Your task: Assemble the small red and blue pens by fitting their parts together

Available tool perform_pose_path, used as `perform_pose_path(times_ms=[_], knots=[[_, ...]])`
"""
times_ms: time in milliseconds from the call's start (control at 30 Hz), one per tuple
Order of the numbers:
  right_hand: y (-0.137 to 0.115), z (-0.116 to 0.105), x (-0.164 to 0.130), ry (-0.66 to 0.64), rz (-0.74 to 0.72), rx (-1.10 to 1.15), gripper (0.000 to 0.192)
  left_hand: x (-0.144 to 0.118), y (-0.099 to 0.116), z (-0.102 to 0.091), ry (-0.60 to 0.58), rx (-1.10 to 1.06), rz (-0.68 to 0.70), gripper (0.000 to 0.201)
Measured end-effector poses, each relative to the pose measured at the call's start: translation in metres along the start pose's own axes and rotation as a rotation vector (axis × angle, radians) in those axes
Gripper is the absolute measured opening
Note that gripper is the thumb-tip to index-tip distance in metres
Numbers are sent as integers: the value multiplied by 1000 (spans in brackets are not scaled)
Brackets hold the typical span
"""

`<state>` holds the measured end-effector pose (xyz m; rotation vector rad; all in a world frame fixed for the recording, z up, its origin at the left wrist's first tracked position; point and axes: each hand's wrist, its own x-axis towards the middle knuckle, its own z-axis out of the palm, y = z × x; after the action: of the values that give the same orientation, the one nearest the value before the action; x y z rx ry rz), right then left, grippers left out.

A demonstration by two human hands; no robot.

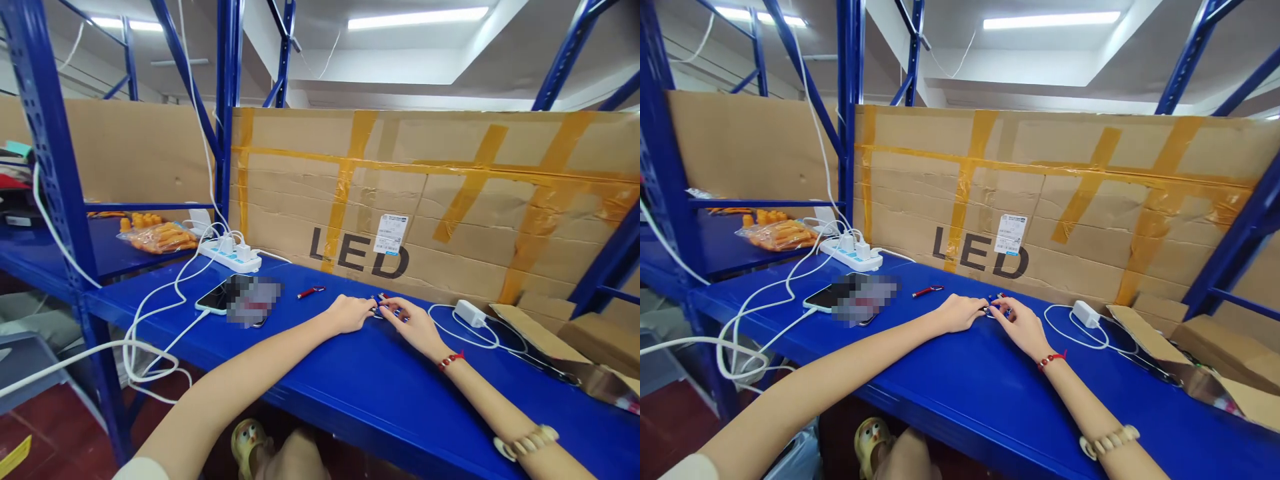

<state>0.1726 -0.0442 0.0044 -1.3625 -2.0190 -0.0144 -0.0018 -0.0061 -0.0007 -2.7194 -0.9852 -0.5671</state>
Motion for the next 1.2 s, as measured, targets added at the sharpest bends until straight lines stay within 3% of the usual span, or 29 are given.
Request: perform_pose_path(times_ms=[133,300,500,633,967,1200], knots=[[-12,0,2,61,-82,-97,32,-1,0,-1,-14,-25,-24,14],[-21,3,10,32,-102,-131,32,-2,0,-1,-44,-32,-47,17],[16,3,7,9,17,-177,29,-1,0,0,-42,-16,-48,15],[30,6,4,-21,21,-133,29,-1,3,-3,-78,-19,-53,16],[9,0,5,-51,-55,-36,18,3,5,-11,-113,13,-58,13],[3,-4,3,-32,-130,-45,9,4,0,-10,-131,-15,70,7]])
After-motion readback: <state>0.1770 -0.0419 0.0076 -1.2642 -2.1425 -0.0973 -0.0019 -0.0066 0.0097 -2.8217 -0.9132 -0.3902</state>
